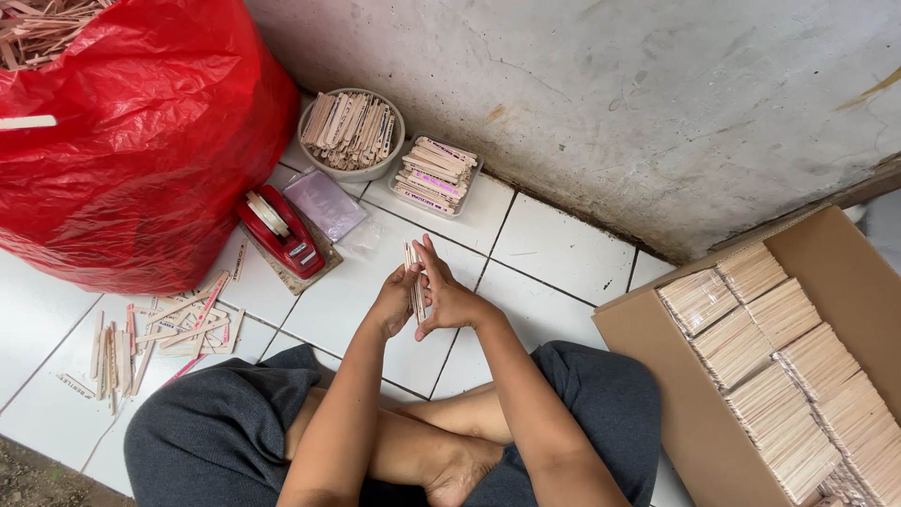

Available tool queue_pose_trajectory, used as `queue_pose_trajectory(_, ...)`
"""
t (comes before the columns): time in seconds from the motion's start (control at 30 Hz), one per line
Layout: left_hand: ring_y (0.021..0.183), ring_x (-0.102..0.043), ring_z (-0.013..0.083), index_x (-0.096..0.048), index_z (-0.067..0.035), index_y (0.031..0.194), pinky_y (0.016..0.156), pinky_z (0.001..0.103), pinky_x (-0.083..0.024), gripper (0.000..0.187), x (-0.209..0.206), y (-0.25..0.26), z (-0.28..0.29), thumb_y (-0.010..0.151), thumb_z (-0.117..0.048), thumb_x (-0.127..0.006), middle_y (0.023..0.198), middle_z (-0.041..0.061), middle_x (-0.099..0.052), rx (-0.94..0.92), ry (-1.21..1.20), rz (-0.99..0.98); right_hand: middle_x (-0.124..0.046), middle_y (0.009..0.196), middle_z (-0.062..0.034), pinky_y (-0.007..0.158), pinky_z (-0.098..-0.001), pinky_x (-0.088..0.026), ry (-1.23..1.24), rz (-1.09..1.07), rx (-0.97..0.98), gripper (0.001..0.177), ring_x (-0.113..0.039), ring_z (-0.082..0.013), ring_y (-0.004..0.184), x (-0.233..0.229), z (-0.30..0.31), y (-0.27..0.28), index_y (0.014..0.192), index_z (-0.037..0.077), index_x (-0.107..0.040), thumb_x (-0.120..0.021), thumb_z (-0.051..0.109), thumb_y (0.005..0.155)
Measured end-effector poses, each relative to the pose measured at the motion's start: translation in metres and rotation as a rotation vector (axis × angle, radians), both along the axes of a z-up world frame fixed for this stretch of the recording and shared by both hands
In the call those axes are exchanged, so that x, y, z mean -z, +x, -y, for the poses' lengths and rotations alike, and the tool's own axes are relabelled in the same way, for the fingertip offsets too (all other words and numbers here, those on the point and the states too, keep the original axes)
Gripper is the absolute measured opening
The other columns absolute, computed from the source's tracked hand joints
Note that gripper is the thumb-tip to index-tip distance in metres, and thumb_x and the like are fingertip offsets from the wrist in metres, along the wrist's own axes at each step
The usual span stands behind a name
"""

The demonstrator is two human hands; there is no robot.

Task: Sorting and packing wooden sticks from a large red bag and the floor into a cardboard box.

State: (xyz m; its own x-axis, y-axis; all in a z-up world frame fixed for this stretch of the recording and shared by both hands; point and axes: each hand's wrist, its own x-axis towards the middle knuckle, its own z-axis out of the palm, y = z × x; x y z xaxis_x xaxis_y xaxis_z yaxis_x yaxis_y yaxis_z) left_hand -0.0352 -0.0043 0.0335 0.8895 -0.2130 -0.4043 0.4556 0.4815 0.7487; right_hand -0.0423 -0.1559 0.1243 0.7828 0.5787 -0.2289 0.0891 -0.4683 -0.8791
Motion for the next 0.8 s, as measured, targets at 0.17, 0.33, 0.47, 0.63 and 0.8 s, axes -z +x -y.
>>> queue_pose_trajectory(0.17, 0.061, -0.071, 0.0161, -0.059, -0.005, 0.116, 0.055, 0.029, -0.067, 0.027, 0.007, 0.003, -0.005, 0.108, -0.029, -0.051, 0.079, 0.003, -0.060, 0.058, -0.031, -0.034, 0.011, 0.166, -0.0246, 0.116, -0.0464, -0.045, -0.023, 0.043, 0.041, 0.155, -0.029, -0.0452, 0.146, 0.014, -0.003, 0.005, 0.163, 0.020, 0.011, -0.100, 0.023, 0.055)
queue_pose_trajectory(0.33, 0.064, -0.072, 0.0159, -0.061, -0.007, 0.115, 0.059, 0.029, -0.067, 0.027, 0.000, 0.007, -0.006, 0.106, -0.031, -0.055, 0.078, 0.002, -0.061, 0.094, -0.053, -0.035, -0.019, 0.161, -0.0214, 0.116, -0.0502, -0.041, 0.037, 0.251, 0.080, 0.155, -0.032, -0.0419, 0.142, 0.033, -0.001, 0.011, 0.162, 0.012, 0.010, -0.101, 0.030, 0.054)
queue_pose_trajectory(0.47, 0.061, -0.071, 0.0166, -0.064, -0.005, 0.108, 0.057, 0.028, -0.066, 0.026, 0.001, 0.008, -0.005, 0.104, -0.030, -0.059, 0.074, 0.004, -0.064, 0.107, -0.082, -0.066, -0.005, 0.165, -0.0256, 0.117, -0.0559, -0.037, 0.064, 0.281, 0.056, 0.161, -0.022, -0.0492, 0.148, 0.032, -0.003, 0.010, 0.161, 0.009, 0.014, -0.101, 0.029, 0.050)
queue_pose_trajectory(0.63, 0.059, -0.071, 0.0174, -0.066, -0.005, 0.099, 0.056, 0.028, -0.065, 0.031, -0.010, 0.005, -0.006, 0.104, -0.035, -0.059, 0.070, 0.007, -0.065, 0.133, -0.067, -0.098, -0.022, 0.158, -0.0205, 0.101, -0.0511, -0.054, 0.085, 0.280, 0.100, 0.158, -0.048, -0.0454, 0.127, 0.037, -0.004, 0.013, 0.161, 0.012, 0.012, -0.100, 0.027, 0.051)
queue_pose_trajectory(0.8, 0.054, -0.061, 0.0095, -0.063, -0.009, 0.104, 0.049, 0.020, -0.056, 0.026, -0.014, 0.001, -0.003, 0.106, -0.034, -0.055, 0.069, -0.001, -0.054, 0.134, -0.107, -0.072, -0.016, 0.163, -0.0195, 0.085, -0.0435, -0.061, 0.101, 0.246, 0.114, 0.156, -0.058, -0.0396, 0.106, 0.036, -0.005, 0.012, 0.162, 0.014, 0.014, -0.097, 0.021, 0.052)
